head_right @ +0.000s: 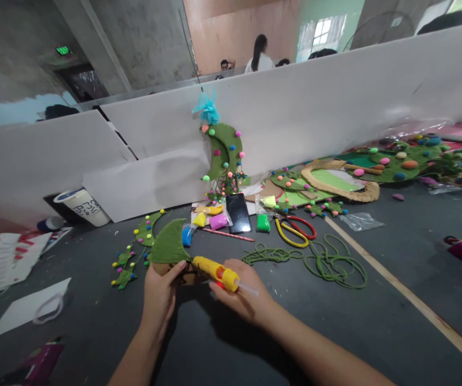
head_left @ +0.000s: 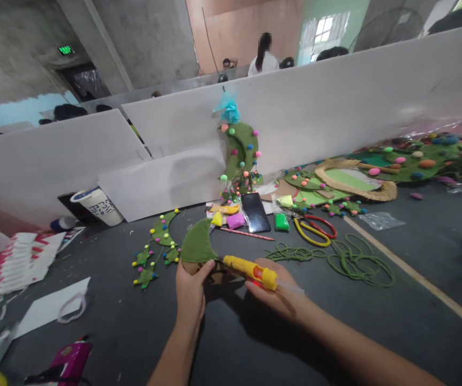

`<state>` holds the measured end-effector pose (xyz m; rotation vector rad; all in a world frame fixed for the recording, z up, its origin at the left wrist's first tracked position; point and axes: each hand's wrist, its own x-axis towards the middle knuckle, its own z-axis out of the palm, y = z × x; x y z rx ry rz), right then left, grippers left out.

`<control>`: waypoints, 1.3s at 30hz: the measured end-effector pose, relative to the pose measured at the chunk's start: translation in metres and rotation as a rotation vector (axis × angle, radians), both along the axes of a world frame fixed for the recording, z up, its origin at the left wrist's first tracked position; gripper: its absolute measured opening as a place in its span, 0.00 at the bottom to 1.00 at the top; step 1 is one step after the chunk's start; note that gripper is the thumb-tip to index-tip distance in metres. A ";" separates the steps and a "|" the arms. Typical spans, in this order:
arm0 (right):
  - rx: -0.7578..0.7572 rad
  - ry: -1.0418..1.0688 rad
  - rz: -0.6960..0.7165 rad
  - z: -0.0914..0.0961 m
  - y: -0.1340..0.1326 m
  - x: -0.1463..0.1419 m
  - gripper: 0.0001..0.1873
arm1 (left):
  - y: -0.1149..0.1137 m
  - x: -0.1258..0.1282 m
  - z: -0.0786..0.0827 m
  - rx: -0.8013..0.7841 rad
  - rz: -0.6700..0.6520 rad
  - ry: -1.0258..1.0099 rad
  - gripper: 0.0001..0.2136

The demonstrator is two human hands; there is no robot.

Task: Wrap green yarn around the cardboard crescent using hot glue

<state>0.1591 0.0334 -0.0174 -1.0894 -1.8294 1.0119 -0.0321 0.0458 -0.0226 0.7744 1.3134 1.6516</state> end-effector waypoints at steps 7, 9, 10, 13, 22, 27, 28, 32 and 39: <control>0.154 -0.137 -0.019 0.000 -0.001 -0.004 0.12 | 0.000 0.002 0.000 -0.001 0.006 -0.014 0.27; 0.207 -0.170 -0.029 -0.002 -0.002 -0.005 0.10 | -0.001 0.003 0.000 0.003 0.005 -0.019 0.27; 0.226 -0.180 -0.035 -0.003 -0.002 -0.006 0.10 | -0.001 0.003 0.000 0.006 0.006 -0.022 0.27; 0.273 -0.220 -0.058 -0.005 -0.004 -0.009 0.08 | -0.002 0.004 0.001 0.008 0.007 -0.036 0.27; 0.349 -0.282 -0.059 -0.005 -0.006 -0.012 0.09 | -0.002 0.006 0.002 0.013 0.016 -0.085 0.27; 0.358 -0.290 -0.075 -0.005 -0.007 -0.013 0.08 | -0.003 0.006 0.004 0.014 0.029 -0.091 0.26; 0.359 -0.285 -0.080 -0.004 -0.007 -0.013 0.08 | -0.003 0.006 0.004 0.015 0.031 -0.092 0.26; 0.392 -0.283 -0.087 -0.002 -0.008 -0.013 0.09 | -0.004 0.006 0.004 0.020 0.022 -0.089 0.26; 0.420 -0.278 -0.106 -0.004 -0.008 -0.015 0.08 | -0.003 0.006 0.001 0.018 0.030 -0.080 0.26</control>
